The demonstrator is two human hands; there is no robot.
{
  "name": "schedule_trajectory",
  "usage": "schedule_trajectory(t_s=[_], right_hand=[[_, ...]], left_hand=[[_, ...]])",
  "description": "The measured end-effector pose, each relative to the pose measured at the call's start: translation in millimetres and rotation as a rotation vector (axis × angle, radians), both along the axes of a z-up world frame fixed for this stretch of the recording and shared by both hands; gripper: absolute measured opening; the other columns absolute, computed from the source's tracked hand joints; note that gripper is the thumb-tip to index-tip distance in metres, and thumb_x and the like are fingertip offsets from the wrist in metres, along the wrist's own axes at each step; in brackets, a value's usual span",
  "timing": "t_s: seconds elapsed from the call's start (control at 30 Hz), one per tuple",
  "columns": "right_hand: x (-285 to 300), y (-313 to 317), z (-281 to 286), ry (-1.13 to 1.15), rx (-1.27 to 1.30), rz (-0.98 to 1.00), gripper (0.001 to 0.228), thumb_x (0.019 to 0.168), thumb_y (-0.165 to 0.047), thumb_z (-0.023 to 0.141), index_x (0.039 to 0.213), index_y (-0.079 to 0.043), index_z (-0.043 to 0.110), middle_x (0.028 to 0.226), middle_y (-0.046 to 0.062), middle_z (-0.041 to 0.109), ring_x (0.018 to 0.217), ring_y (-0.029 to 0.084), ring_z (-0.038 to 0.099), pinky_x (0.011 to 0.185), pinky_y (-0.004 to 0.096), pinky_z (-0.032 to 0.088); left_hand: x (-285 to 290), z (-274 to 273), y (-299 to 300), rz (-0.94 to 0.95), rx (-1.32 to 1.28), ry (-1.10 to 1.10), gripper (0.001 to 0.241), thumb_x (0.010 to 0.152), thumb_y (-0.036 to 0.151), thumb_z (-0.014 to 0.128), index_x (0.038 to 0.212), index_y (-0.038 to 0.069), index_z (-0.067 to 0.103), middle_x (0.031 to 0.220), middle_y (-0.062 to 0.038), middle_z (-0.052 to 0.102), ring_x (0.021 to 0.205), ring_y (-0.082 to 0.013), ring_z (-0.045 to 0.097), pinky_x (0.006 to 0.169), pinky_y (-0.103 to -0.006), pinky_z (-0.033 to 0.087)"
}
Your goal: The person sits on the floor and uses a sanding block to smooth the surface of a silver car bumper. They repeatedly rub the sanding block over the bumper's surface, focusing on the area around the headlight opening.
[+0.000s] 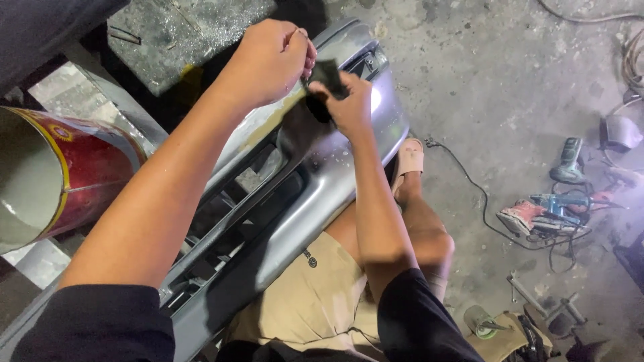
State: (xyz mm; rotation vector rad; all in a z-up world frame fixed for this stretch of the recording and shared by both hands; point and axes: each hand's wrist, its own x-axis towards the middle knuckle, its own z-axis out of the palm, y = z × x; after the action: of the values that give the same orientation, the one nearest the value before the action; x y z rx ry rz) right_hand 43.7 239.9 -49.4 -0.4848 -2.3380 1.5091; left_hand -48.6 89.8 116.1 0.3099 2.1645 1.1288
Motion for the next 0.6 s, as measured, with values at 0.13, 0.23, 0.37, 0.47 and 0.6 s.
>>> schedule_trajectory(t_s=[0.13,0.23,0.37,0.47,0.6], right_hand=[[3,-3,-5,0.043,0.024,-0.008,0.027,0.084,-0.038,0.084,0.077,-0.016,0.071,0.069,-0.007,0.06,0.068,0.008,0.046,0.063,0.026,0.039],[2,-2,-3,0.003,0.05,0.003,0.033,0.084,-0.042,0.083,0.072,-0.015,0.068,0.063,-0.006,0.054,0.065,0.009,0.042,0.061,0.028,0.037],[1,-1,5,-0.003,-0.123,-0.108,0.023,0.085,-0.028,0.084,0.076,-0.011,0.072,0.069,-0.005,0.064,0.069,0.006,0.053,0.063,0.024,0.047],[-1,4,0,-0.008,-0.041,0.121,0.017,0.082,-0.028,0.086,0.085,-0.013,0.081,0.076,-0.005,0.075,0.07,0.003,0.06,0.067,0.023,0.051],[1,2,8,-0.086,-0.045,-0.061,0.028,0.078,-0.041,0.084,0.08,-0.013,0.079,0.072,-0.002,0.07,0.066,0.007,0.06,0.058,0.024,0.047]], left_hand=[[1,-1,-1,-0.018,-0.023,0.0,0.037,0.104,0.022,0.036,0.083,0.013,0.064,0.079,0.002,0.068,0.064,-0.0091,0.056,0.065,-0.0257,0.047],[2,-6,0,-0.034,-0.036,0.04,0.039,0.106,0.022,0.036,0.081,0.013,0.065,0.079,0.002,0.069,0.068,-0.0105,0.058,0.066,-0.0273,0.047],[3,-19,-4,-0.024,-0.007,0.063,0.037,0.104,0.023,0.035,0.087,0.012,0.066,0.082,0.002,0.068,0.077,-0.0114,0.061,0.075,-0.0273,0.048],[8,-58,-26,-0.084,0.094,0.375,0.027,0.105,0.023,0.049,0.102,0.006,0.07,0.093,-0.008,0.075,0.085,-0.0217,0.069,0.079,-0.0351,0.051],[22,-128,-57,-0.172,-0.264,0.486,0.053,0.104,0.039,0.053,0.139,0.0,0.051,0.126,-0.026,0.059,0.116,-0.048,0.057,0.092,-0.0594,0.046]])
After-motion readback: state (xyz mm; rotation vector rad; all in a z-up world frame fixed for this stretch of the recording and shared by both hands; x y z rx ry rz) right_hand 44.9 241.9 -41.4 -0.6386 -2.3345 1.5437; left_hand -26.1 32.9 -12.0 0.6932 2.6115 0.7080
